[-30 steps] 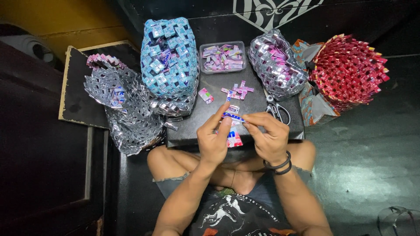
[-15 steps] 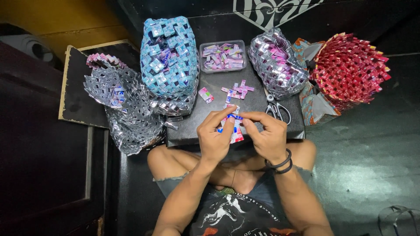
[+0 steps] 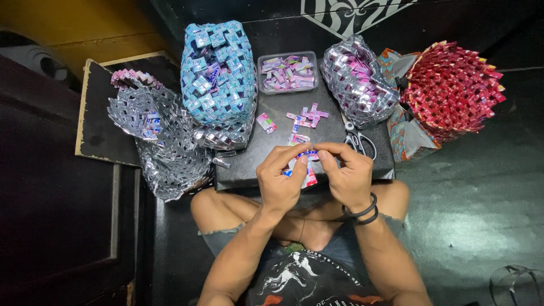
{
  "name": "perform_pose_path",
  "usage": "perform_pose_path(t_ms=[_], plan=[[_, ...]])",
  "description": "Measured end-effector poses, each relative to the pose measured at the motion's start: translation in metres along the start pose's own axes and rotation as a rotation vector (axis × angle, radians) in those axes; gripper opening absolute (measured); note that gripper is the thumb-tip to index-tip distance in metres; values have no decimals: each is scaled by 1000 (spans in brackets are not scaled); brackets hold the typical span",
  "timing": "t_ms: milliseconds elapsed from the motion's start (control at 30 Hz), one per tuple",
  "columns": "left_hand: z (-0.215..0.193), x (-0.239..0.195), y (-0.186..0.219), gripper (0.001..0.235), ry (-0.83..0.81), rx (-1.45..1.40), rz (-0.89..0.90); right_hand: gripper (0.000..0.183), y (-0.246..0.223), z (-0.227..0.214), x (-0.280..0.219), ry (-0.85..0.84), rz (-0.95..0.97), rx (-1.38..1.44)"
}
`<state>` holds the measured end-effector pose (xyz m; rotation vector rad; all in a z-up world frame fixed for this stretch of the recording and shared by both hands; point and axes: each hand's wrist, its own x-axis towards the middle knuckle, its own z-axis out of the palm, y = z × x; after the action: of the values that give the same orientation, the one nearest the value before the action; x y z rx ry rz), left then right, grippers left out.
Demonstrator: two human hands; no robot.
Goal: Folding small plastic snack wrappers into strips to be used for weaving recycled baskets.
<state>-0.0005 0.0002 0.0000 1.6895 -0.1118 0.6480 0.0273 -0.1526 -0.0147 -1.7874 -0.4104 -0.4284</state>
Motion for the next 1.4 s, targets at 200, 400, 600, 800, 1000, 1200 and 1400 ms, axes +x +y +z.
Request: perform_pose_path(t_ms=[200,400,600,800,1000,1200,1400], plan=[[-1,2,2,19,-10,-17,-24,13,-1,3,1,-4,48,53],[-2,3,-2,20,-30,-31,-80,14,8,-5,3,-96,32,82],[-3,-2,-11,24,-130,-54,-65,9,12,-13,8,-128,-7,14],[-6,-7,-26,11,-84,-94,-134,4,1,-12,18,-201,-75,40],[-21,-17,-53,17,-19,-80,-250,6,31,17,13,-278,134,168],[-50,-23,-83,25,254,-123,-363,10,50,66,61,-188,122,27],[-73,-32,-94,21,333,-85,-394,8,51,142,133,-57,-233,-74]])
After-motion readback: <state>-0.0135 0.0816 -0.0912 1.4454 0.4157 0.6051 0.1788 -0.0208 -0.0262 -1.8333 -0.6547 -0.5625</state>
